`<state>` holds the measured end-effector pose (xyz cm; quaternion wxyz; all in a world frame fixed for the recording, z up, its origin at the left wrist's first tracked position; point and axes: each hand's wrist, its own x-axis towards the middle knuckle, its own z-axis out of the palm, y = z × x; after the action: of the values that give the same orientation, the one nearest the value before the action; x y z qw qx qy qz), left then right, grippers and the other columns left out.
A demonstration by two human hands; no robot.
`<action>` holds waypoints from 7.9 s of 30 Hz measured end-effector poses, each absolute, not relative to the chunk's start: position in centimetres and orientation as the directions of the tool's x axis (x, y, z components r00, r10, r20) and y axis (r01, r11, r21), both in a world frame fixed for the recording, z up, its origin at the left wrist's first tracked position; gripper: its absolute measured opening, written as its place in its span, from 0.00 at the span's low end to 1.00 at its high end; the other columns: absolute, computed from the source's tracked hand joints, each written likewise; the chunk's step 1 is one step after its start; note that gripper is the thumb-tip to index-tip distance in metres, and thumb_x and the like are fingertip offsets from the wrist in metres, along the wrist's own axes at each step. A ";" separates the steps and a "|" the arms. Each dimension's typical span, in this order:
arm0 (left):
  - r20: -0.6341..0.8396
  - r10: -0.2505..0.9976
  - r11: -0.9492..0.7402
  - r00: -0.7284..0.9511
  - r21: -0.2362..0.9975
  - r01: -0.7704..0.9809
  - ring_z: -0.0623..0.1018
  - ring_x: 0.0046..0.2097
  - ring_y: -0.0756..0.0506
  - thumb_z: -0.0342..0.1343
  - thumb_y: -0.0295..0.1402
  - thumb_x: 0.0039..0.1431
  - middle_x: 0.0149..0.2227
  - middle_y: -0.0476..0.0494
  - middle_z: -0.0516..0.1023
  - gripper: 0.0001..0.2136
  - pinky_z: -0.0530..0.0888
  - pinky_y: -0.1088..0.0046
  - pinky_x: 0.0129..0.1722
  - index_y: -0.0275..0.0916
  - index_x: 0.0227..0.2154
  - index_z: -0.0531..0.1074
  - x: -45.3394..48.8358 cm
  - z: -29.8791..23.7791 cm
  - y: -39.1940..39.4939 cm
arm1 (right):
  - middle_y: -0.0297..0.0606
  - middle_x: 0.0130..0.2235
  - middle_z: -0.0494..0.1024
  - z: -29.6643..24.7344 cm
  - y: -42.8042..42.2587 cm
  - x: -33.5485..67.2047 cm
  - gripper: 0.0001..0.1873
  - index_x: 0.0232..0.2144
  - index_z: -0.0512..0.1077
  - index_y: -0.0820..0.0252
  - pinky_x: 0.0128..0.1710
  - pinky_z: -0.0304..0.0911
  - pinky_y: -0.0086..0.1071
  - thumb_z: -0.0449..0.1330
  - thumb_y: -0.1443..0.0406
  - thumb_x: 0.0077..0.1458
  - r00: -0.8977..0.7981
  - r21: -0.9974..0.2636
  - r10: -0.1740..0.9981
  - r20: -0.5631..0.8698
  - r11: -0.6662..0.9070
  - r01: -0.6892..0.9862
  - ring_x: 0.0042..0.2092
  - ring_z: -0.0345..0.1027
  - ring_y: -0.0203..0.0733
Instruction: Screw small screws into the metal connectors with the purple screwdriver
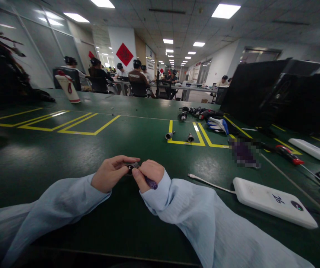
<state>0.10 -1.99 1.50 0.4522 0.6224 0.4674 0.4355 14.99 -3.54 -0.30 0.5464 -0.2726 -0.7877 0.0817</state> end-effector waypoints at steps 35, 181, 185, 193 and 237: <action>0.112 0.981 -0.132 0.156 0.983 0.128 0.77 0.33 0.46 0.55 0.24 0.37 0.32 0.43 0.78 0.11 0.75 0.67 0.37 0.33 0.29 0.73 0.1 1.4 -1.6 | 0.32 0.17 0.62 -0.8 -3.3 14.7 0.14 0.16 0.59 0.58 0.25 0.54 0.30 0.49 0.66 0.53 -0.242 -0.485 0.576 0.781 0.803 0.347 0.22 0.55 0.33; 0.473 0.777 -0.625 0.414 0.512 0.589 0.65 0.22 0.53 0.52 0.29 0.42 0.18 0.51 0.66 0.04 0.61 0.79 0.21 0.35 0.18 0.64 -2.4 -1.1 17.3 | 0.29 0.17 0.70 -2.9 16.4 11.2 0.10 0.19 0.66 0.62 0.16 0.54 0.23 0.58 0.62 0.44 -0.225 -0.949 0.952 0.206 0.138 -0.283 0.17 0.58 0.28; 0.466 0.768 -0.640 0.439 0.589 0.493 0.66 0.22 0.54 0.52 0.28 0.43 0.18 0.51 0.67 0.04 0.63 0.80 0.21 0.34 0.19 0.64 -2.3 -1.0 17.3 | 0.31 0.17 0.71 -2.8 16.7 11.3 0.10 0.19 0.66 0.63 0.15 0.56 0.23 0.60 0.61 0.41 -0.292 -0.907 0.946 0.145 0.009 -0.421 0.17 0.60 0.29; 0.500 0.779 -0.617 0.379 0.497 0.610 0.64 0.21 0.54 0.52 0.31 0.44 0.17 0.52 0.65 0.05 0.61 0.81 0.19 0.34 0.19 0.64 -2.5 -1.2 17.5 | 0.29 0.17 0.71 -2.7 16.1 11.3 0.09 0.19 0.66 0.62 0.16 0.55 0.23 0.58 0.62 0.44 -0.201 -0.942 0.948 0.247 0.187 -0.278 0.17 0.59 0.28; 0.494 0.774 -0.630 0.396 0.539 0.559 0.66 0.21 0.54 0.52 0.29 0.43 0.17 0.51 0.66 0.04 0.62 0.81 0.19 0.35 0.18 0.64 -2.4 -0.9 17.0 | 0.31 0.18 0.72 -2.6 16.3 11.3 0.11 0.19 0.66 0.62 0.15 0.56 0.23 0.60 0.59 0.41 -0.324 -0.934 0.932 0.159 0.036 -0.356 0.18 0.60 0.29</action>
<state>-2.45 16.96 -0.90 0.1447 0.8229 0.4049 0.3713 11.33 16.27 -2.58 0.5079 -0.2827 -0.5099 0.6342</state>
